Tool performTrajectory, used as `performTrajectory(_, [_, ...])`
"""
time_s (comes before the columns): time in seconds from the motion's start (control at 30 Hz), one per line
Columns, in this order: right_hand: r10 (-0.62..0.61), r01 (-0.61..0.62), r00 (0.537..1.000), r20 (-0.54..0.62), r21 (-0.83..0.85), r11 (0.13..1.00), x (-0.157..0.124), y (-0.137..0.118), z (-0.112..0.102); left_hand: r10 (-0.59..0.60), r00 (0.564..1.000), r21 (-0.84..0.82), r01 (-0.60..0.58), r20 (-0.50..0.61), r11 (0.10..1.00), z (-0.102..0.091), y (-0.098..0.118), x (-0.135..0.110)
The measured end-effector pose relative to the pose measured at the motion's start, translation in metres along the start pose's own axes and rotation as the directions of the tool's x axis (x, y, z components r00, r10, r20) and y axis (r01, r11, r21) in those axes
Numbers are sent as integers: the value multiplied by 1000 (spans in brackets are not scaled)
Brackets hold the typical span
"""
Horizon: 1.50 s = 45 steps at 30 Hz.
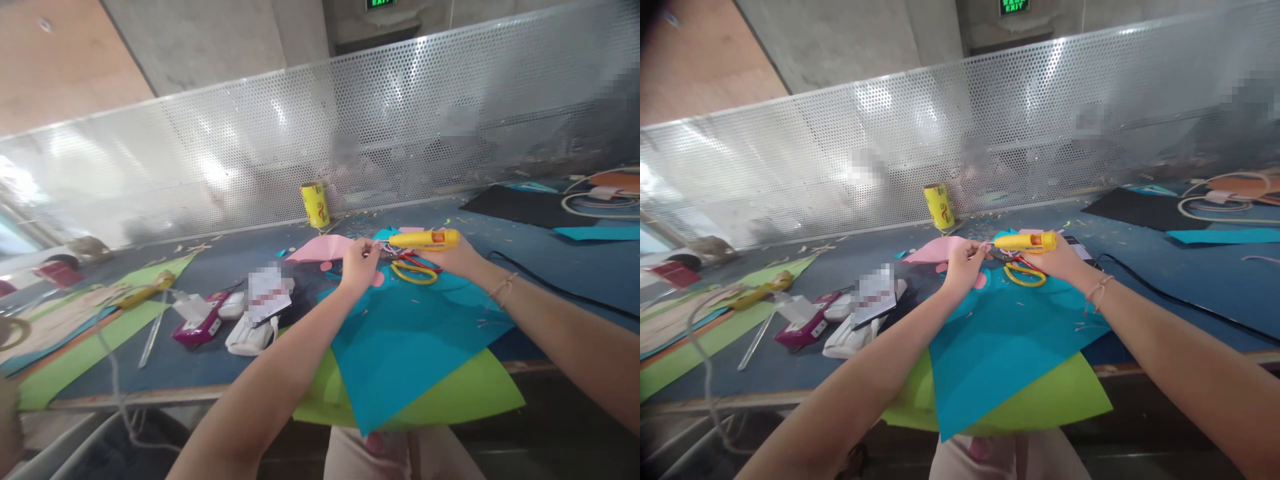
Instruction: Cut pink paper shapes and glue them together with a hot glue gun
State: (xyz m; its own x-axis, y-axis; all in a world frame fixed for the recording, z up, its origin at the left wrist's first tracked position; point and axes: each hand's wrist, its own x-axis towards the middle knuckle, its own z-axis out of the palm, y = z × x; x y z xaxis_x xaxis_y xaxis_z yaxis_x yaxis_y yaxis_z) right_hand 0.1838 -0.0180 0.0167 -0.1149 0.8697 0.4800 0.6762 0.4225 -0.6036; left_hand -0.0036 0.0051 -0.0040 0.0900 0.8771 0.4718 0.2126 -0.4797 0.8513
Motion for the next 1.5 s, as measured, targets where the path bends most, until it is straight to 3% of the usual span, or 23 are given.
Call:
performTrajectory(0.43, [-60, 59, 998, 33, 35, 998, 0, -3, -1, 0, 1000, 11, 0, -1, 1000, 0, 1, -1])
performTrajectory(0.83, [32, -29, 998, -50, 61, 998, 0, -3, 2, -23, 1000, -7, 23, -4, 1000, 0, 2, 0])
performTrajectory(1.5, [-26, 25, 1000, 16, 56, 998, 1, 5, -1, -21, 1000, -9, 21, -8, 1000, 0, 1, 0])
